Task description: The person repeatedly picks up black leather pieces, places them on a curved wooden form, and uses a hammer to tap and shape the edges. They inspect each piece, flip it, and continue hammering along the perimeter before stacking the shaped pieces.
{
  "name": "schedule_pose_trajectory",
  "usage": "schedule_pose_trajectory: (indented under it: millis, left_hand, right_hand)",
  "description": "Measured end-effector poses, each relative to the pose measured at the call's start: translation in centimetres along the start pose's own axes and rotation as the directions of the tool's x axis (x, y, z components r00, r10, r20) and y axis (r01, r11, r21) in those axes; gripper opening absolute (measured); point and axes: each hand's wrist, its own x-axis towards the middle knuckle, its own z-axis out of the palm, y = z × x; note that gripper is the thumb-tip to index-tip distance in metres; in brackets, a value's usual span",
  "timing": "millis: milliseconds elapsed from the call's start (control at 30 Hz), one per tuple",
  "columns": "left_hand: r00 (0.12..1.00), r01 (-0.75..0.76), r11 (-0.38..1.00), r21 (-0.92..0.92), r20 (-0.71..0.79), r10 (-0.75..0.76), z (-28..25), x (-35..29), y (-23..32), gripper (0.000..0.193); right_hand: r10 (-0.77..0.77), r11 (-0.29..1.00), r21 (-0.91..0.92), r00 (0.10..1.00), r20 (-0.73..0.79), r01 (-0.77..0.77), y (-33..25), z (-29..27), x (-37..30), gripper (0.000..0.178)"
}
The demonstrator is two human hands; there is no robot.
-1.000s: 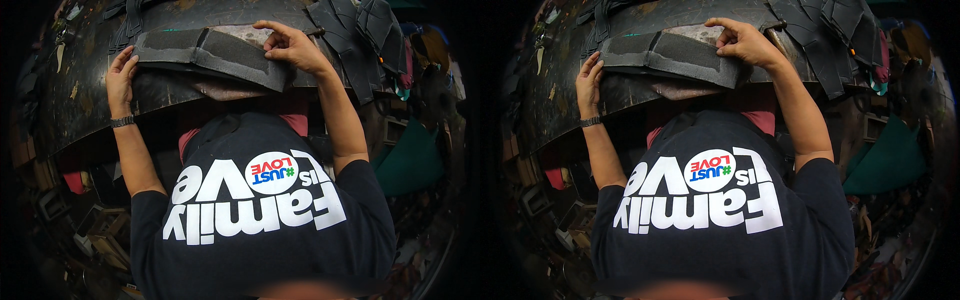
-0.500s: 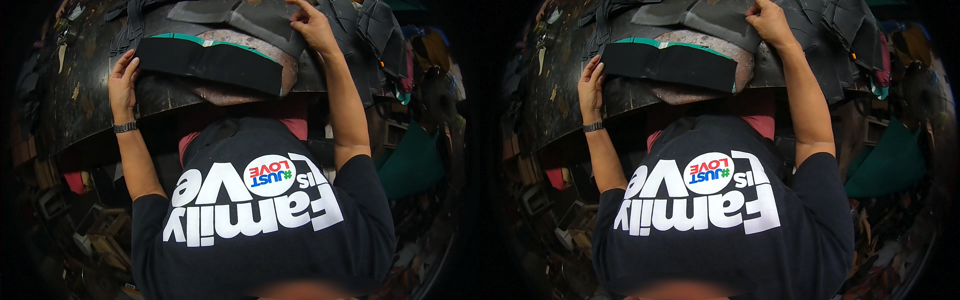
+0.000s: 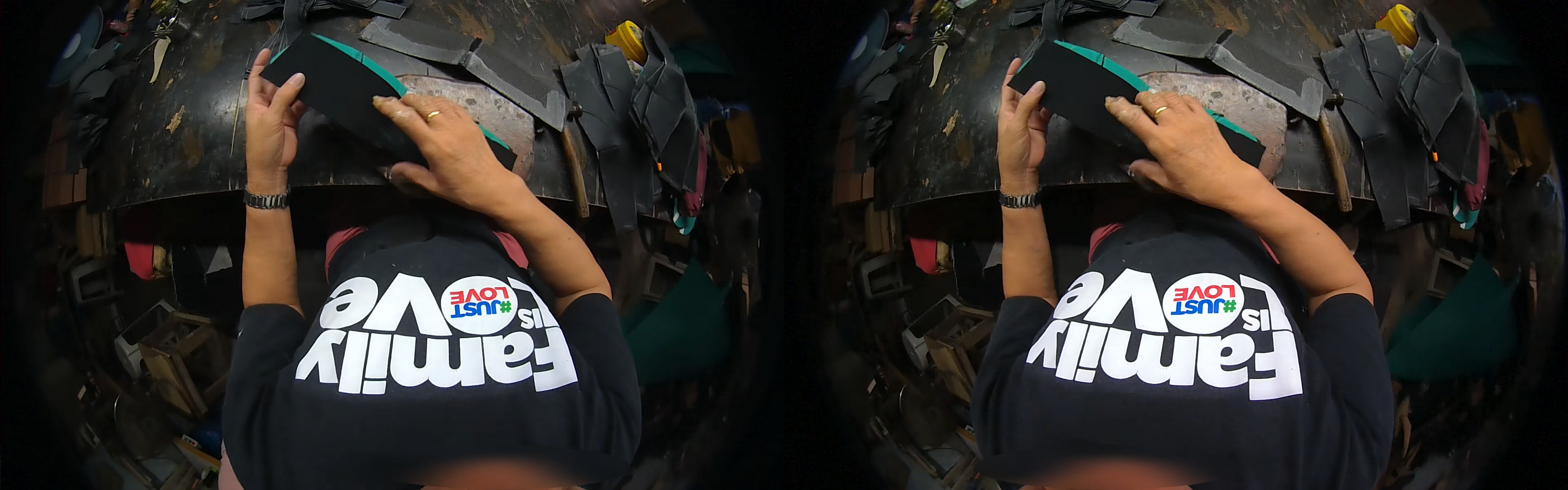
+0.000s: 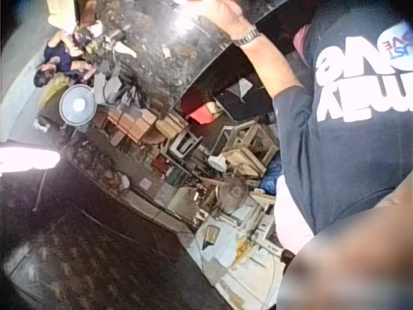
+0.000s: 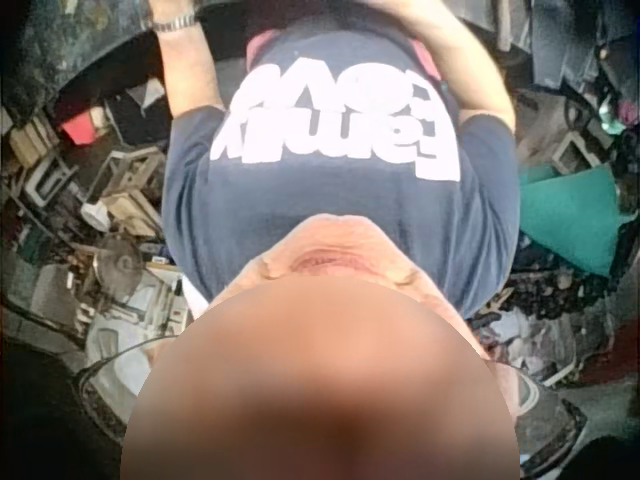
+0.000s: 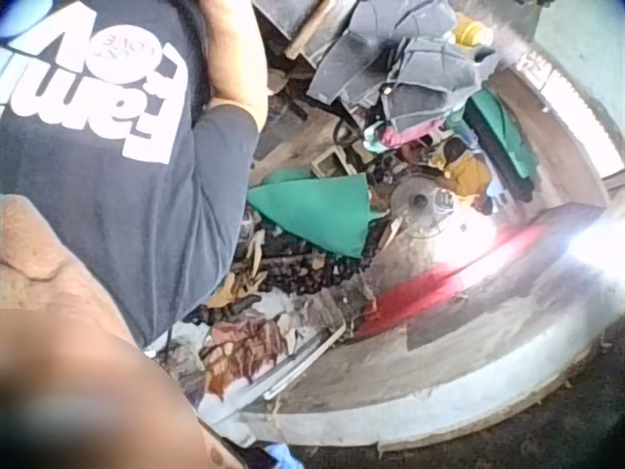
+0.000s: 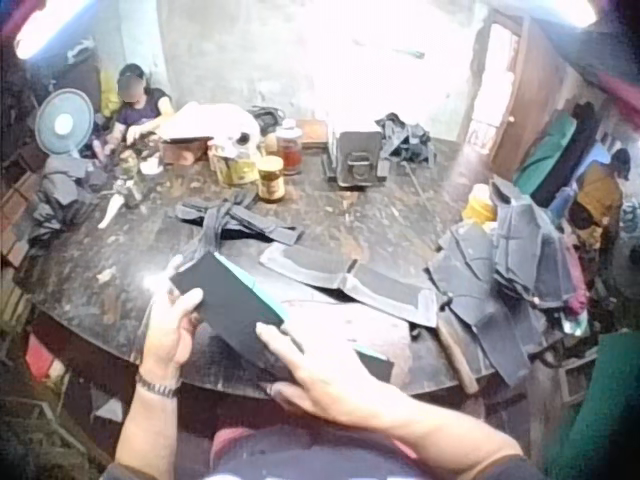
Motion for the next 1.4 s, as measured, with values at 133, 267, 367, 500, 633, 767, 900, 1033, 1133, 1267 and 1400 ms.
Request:
schedule_pose_trajectory:
  millis: [133,267,367,500,633,767,900,1033,1133,1267,1400]
  left_hand:
    - [0.966,0.256,0.864,-0.434,0.154,-0.208,0.3,-0.5,-0.7,0.048]
    - [0.928,0.372,0.801,-0.469,0.201,-0.313,1.6,-1.3,-2.9,0.049]
    - [0.868,0.453,0.663,-0.596,0.465,-0.175,3.6,-2.7,-3.4,0.067]
    - [0.918,0.264,0.873,-0.410,0.385,-0.097,6.6,-5.5,-2.2,0.080]
    - [0.958,0.089,0.942,-0.325,0.287,0.009,7.3,-5.4,-0.4,0.066]
    - [0.955,-0.043,0.978,-0.203,0.279,0.100,7.1,-5.5,0.0,0.063]
    - [0.959,-0.076,0.988,-0.134,0.261,0.109,7.4,-6.3,-0.4,0.058]
    - [0.949,-0.224,0.974,0.023,0.232,0.213,8.4,-6.3,-1.2,0.060]
    - [0.956,-0.211,0.977,-0.021,0.206,0.210,8.6,-6.5,-1.8,0.051]
    - [0.948,-0.059,0.984,-0.169,0.299,0.108,7.7,-6.5,-2.1,0.037]
    - [0.872,-0.234,0.943,-0.236,0.378,0.311,7.4,-5.6,-2.2,0.028]
  right_hand:
    - [0.035,0.999,0.012,0.993,0.115,-0.037,1.3,0.6,0.4,0.070]
    - [0.069,0.988,0.147,0.995,-0.072,-0.058,1.4,0.1,0.4,0.064]
    - [0.181,0.930,0.358,0.954,-0.240,-0.086,0.3,-0.1,1.4,0.075]
    - [0.075,0.962,0.273,0.929,-0.361,0.028,-1.0,-1.5,2.6,0.088]
    - [0.053,0.896,0.440,0.975,-0.217,0.049,-3.4,-2.1,2.0,0.089]
    - [0.186,0.724,0.689,0.972,-0.143,-0.037,-4.5,-2.4,1.4,0.070]
    - [0.391,0.381,0.897,0.918,0.063,-0.224,-3.6,-3.5,1.1,0.043]
    - [0.567,0.033,0.984,0.814,0.123,-0.172,-3.2,-3.3,1.0,0.035]
    - [0.617,-0.105,0.993,0.781,0.102,-0.046,-2.7,-3.0,0.5,0.018]
    - [0.562,-0.336,0.942,0.799,0.213,-0.014,-0.9,-3.3,-0.1,0.015]
    - [0.510,-0.612,0.791,0.755,0.412,-0.019,0.5,-3.3,-0.4,0.015]
